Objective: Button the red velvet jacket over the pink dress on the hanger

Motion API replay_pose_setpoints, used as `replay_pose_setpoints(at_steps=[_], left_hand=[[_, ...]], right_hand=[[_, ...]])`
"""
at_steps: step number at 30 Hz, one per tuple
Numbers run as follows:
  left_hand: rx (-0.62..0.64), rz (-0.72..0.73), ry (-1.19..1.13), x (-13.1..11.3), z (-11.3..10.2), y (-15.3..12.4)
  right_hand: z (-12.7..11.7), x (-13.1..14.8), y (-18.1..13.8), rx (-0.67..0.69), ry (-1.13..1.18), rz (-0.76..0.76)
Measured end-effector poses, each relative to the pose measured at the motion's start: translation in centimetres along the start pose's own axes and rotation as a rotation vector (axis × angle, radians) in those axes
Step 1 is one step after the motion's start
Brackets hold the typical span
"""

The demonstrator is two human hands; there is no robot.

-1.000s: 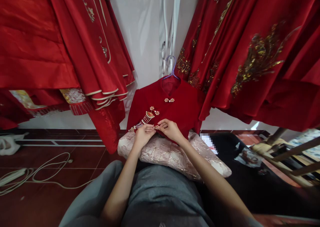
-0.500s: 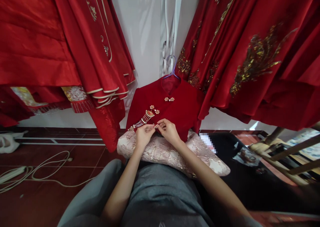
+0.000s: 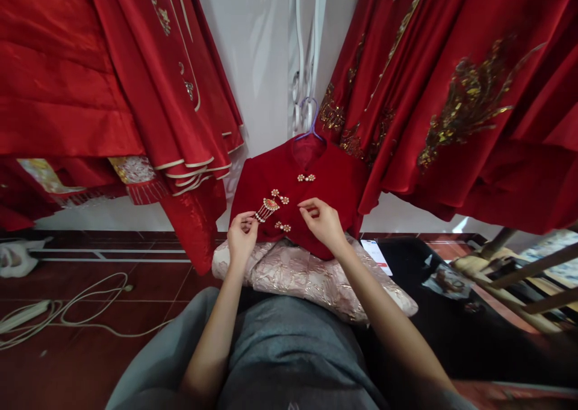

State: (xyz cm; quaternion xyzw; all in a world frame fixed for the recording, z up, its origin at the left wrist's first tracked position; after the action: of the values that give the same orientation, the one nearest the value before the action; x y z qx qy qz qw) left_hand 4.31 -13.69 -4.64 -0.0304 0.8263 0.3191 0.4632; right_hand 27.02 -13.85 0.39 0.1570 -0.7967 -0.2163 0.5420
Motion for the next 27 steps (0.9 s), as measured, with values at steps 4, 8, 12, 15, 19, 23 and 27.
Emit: replay_pose_setpoints(at_steps=[4,8,12,15,19,23,27], left_hand=[[0.15,0.177,0.138,-1.0,1.0,-0.8],[0.257,0.257,0.28,-1.6,2.5,-2.2],[0.262,0.304,0.308,-1.7,3.0,-2.4],[0.254,0.347,0.264,-1.7,2.8,-2.3],[0.245,0.357,0.21,-1.7,2.9,-2.2],[0.262,0.312,0.152,-1.5,3.3,-2.3],[0.261,0.236,0.071,-1.2,3.6,-2.4]], right_hand=[[0.3,-0.6,-0.1,0.03,-0.035,0.062],[1.8,-2.5,-0.5,0.222,-0.035,0.149],[3.1,-3.5,-0.8,0.31,0.074,0.16],[3.5,-3.6,-0.8,0.294,0.131,0.161],[3.5,-3.7,-0.6,0.262,0.184,0.136],[3.6,-3.8,-0.6,0.256,0.208,0.156],[3.7,-3.7,-0.7,0.243,0.205,0.162]])
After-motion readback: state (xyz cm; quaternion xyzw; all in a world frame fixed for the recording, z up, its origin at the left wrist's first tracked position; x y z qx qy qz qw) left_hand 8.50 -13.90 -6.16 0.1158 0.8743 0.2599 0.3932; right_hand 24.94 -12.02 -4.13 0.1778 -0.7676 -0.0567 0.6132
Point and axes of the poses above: each hand's wrist, its own y-axis towards the middle knuckle, its own z-axis out of the palm, x = y × z, the point moved 3 cm from there along y, towards the middle knuckle, and after that the axes turned 13 degrees about y, right-handed, at the moved point
